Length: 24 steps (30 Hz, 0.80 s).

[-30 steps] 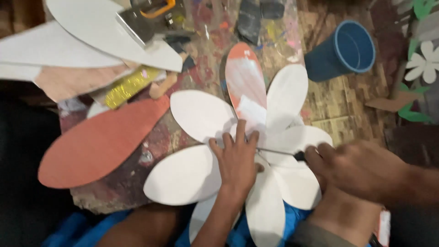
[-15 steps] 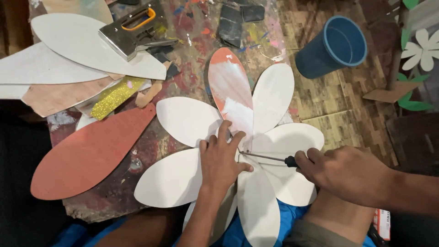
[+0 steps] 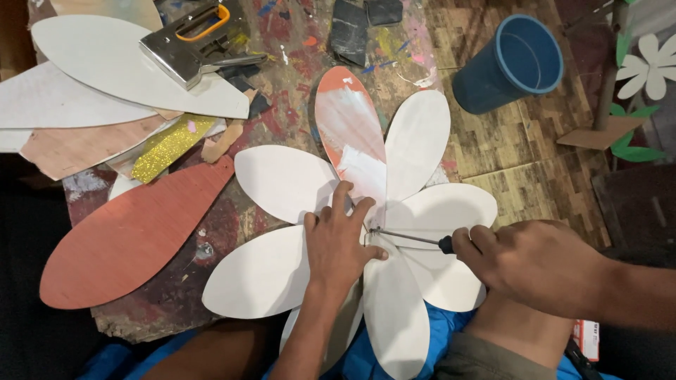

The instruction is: Using a screwdriver to assemble or pierce wooden flower petals

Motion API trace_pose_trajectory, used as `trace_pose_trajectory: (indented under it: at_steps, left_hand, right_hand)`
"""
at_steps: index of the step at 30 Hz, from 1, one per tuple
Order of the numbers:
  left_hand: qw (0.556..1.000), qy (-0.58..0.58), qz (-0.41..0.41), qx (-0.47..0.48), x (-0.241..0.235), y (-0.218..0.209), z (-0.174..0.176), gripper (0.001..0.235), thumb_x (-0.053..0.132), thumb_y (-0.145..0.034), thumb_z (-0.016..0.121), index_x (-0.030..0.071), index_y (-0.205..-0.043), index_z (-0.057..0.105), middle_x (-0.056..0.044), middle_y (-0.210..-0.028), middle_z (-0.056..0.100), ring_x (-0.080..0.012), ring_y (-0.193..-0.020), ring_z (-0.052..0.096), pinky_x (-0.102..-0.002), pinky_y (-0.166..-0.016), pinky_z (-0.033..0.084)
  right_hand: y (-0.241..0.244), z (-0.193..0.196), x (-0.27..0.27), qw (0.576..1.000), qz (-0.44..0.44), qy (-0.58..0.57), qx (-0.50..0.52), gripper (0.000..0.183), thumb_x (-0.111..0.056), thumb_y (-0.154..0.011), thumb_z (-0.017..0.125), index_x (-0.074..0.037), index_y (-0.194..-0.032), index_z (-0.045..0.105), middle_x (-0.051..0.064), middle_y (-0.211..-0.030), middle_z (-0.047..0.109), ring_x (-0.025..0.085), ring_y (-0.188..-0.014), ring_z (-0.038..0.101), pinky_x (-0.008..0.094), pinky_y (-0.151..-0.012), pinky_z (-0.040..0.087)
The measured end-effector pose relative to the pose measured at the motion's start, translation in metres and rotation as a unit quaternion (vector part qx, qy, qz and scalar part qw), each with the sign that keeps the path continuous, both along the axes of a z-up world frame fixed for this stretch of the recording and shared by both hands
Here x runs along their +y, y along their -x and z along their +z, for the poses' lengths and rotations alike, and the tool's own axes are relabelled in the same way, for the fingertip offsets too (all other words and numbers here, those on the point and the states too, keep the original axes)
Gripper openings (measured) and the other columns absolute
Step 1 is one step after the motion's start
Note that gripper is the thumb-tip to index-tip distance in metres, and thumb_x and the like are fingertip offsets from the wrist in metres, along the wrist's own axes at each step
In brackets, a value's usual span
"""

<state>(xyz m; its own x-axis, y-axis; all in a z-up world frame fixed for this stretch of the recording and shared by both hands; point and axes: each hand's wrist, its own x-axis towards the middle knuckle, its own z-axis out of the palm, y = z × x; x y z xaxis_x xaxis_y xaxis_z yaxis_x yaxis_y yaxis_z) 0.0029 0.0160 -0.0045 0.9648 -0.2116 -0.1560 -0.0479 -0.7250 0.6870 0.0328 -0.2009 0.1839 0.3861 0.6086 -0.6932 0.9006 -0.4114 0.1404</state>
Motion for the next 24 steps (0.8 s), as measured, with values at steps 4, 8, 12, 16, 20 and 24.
trace_pose_trajectory:
  at_steps: [4,8,12,16,20,24]
  left_hand:
    - [1.0,0.014,-0.002,0.019,0.0,0.0,0.0,0.096,0.04,-0.04,0.105,0.023,-0.126,0.068,-0.004,-0.148,0.04,-0.0298,-0.089,0.061,-0.043,-0.086,0.033]
    - [1.0,0.014,0.0,0.006,0.001,0.001,-0.001,0.094,0.043,-0.041,0.104,0.021,-0.126,0.069,-0.005,-0.148,0.041,-0.03,-0.089,0.062,-0.043,-0.087,0.033]
    - [1.0,0.001,0.003,-0.018,0.0,0.002,0.0,0.091,0.043,-0.042,0.103,0.021,-0.124,0.069,-0.005,-0.147,0.042,-0.0284,-0.084,0.06,-0.042,-0.084,0.034]
    - [1.0,-0.003,0.0,-0.01,-0.001,0.002,-0.002,0.091,0.043,-0.042,0.103,0.021,-0.124,0.07,-0.006,-0.148,0.042,-0.0282,-0.082,0.06,-0.041,-0.083,0.033]
    - [1.0,-0.001,0.005,-0.02,-0.001,0.002,-0.001,0.091,0.042,-0.041,0.104,0.021,-0.122,0.07,-0.006,-0.147,0.043,-0.0261,-0.08,0.058,-0.041,-0.083,0.033]
    - [1.0,0.003,0.005,-0.012,-0.001,0.003,0.001,0.091,0.042,-0.041,0.103,0.02,-0.123,0.07,-0.005,-0.146,0.042,-0.0259,-0.081,0.057,-0.04,-0.084,0.032]
  right_hand:
    - [0.003,0.005,0.016,0.997,0.015,-0.029,-0.064,0.033,-0.023,-0.088,0.059,-0.005,-0.116,0.055,0.006,-0.081,0.064,0.019,-0.045,0.07,0.036,-0.037,0.058]
    - [0.003,0.004,0.007,0.999,-0.015,-0.008,-0.039,0.036,-0.018,-0.086,0.06,-0.004,-0.119,0.054,0.006,-0.083,0.064,0.019,-0.046,0.071,0.037,-0.039,0.058]
    - [0.007,0.001,-0.001,0.999,-0.006,-0.028,-0.044,0.044,-0.019,-0.084,0.06,-0.003,-0.124,0.054,0.007,-0.085,0.064,0.02,-0.051,0.071,0.038,-0.041,0.058]
    - [0.009,0.002,0.004,0.998,-0.039,-0.024,-0.046,0.038,-0.022,-0.086,0.06,-0.006,-0.121,0.057,0.004,-0.082,0.066,0.019,-0.05,0.073,0.037,-0.04,0.059]
    - [0.011,0.003,0.007,0.997,-0.043,-0.023,-0.066,0.025,-0.022,-0.087,0.06,-0.01,-0.109,0.058,0.002,-0.075,0.065,0.021,-0.051,0.071,0.039,-0.04,0.055]
    - [0.012,-0.001,0.001,0.992,-0.095,-0.035,-0.072,0.021,-0.032,-0.092,0.058,-0.016,-0.104,0.058,0.0,-0.076,0.065,0.024,-0.053,0.073,0.041,-0.042,0.056]
